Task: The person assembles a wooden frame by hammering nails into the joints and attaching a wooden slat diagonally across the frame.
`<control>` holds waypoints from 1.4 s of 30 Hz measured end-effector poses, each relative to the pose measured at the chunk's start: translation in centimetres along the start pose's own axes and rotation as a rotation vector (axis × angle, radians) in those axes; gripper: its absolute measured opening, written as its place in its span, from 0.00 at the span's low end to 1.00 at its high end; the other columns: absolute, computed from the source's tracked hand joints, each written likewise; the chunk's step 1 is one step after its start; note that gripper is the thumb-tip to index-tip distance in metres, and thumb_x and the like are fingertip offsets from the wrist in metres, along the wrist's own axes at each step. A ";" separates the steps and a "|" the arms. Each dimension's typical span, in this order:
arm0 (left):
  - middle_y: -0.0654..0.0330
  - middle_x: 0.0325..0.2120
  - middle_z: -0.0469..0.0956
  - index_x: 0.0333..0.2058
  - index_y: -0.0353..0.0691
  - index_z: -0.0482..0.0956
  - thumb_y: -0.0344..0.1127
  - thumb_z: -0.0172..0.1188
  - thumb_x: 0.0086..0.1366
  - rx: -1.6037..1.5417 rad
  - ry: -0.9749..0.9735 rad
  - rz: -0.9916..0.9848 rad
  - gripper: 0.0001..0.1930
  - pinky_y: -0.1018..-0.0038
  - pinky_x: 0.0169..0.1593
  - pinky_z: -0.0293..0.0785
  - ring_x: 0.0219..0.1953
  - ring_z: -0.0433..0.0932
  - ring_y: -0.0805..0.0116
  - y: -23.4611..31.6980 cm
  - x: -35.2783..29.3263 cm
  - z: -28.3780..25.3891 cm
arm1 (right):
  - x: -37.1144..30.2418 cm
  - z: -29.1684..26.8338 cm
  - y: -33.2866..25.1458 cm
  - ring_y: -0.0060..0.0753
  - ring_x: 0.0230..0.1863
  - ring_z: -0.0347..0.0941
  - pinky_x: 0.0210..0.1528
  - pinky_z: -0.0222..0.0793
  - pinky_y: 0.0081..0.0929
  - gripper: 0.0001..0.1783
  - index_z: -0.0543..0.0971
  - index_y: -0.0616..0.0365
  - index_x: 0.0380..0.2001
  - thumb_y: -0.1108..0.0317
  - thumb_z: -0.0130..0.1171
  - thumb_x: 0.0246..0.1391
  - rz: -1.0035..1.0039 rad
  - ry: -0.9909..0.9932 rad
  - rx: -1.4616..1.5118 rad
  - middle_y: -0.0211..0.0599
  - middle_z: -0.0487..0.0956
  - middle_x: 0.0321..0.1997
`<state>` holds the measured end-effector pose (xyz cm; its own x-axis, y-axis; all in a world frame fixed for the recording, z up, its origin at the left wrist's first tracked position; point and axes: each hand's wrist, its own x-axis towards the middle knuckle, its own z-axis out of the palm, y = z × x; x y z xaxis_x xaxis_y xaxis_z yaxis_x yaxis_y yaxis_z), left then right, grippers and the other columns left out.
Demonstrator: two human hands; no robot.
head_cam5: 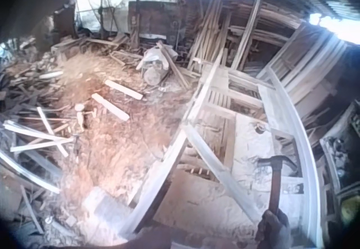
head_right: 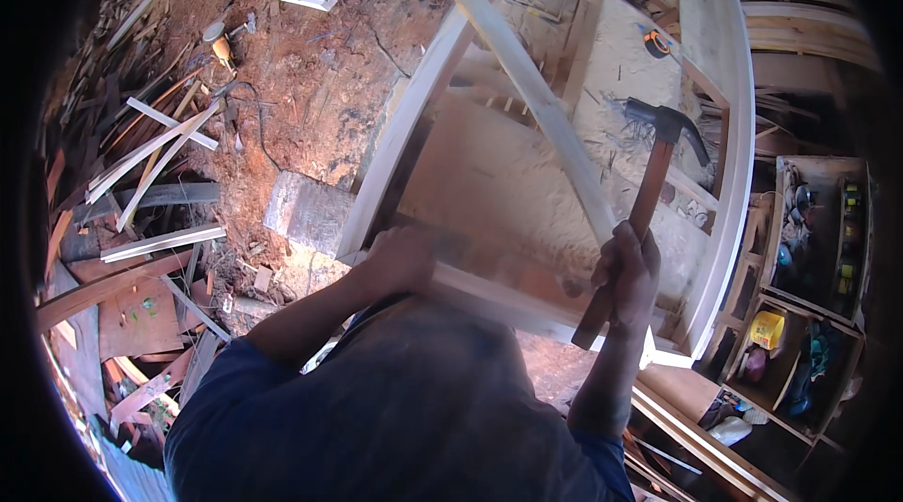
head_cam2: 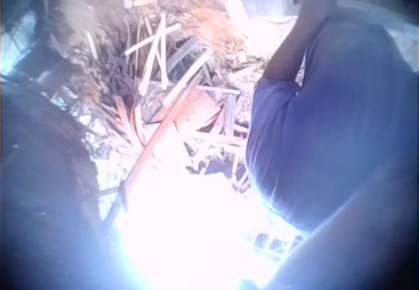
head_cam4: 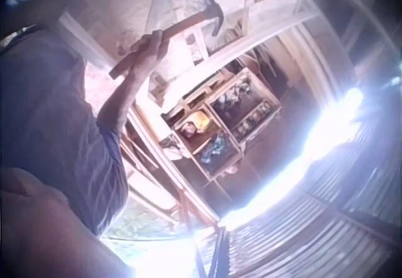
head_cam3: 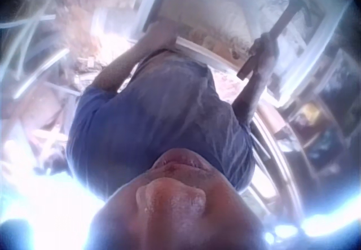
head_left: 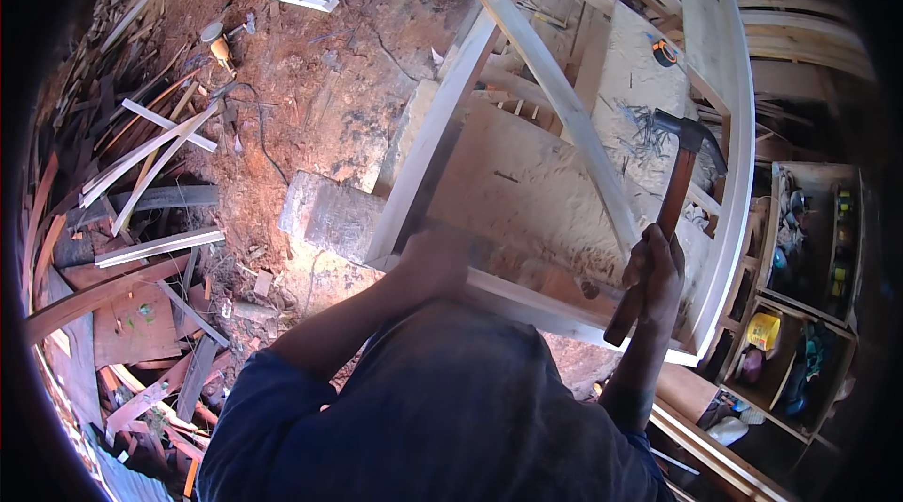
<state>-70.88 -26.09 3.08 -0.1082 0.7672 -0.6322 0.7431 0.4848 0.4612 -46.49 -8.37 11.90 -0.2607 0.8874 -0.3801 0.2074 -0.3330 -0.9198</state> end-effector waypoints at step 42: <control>0.58 0.23 0.82 0.19 0.44 0.85 0.45 0.54 0.65 -0.057 0.999 0.865 0.20 0.61 0.53 0.64 0.34 0.79 0.62 7.0 29.4 -11.1 | 15.0 18.4 -9.5 0.22 0.21 0.75 0.24 0.67 0.23 0.25 0.75 0.62 0.41 0.46 0.49 0.70 -0.859 0.136 -0.605 0.35 0.75 0.19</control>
<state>-76.22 4.50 -5.35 -0.0708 0.8013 0.5940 0.7921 -0.3169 0.5218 -69.75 2.27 13.16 -0.4424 0.7905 0.4237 0.4483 0.6040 -0.6589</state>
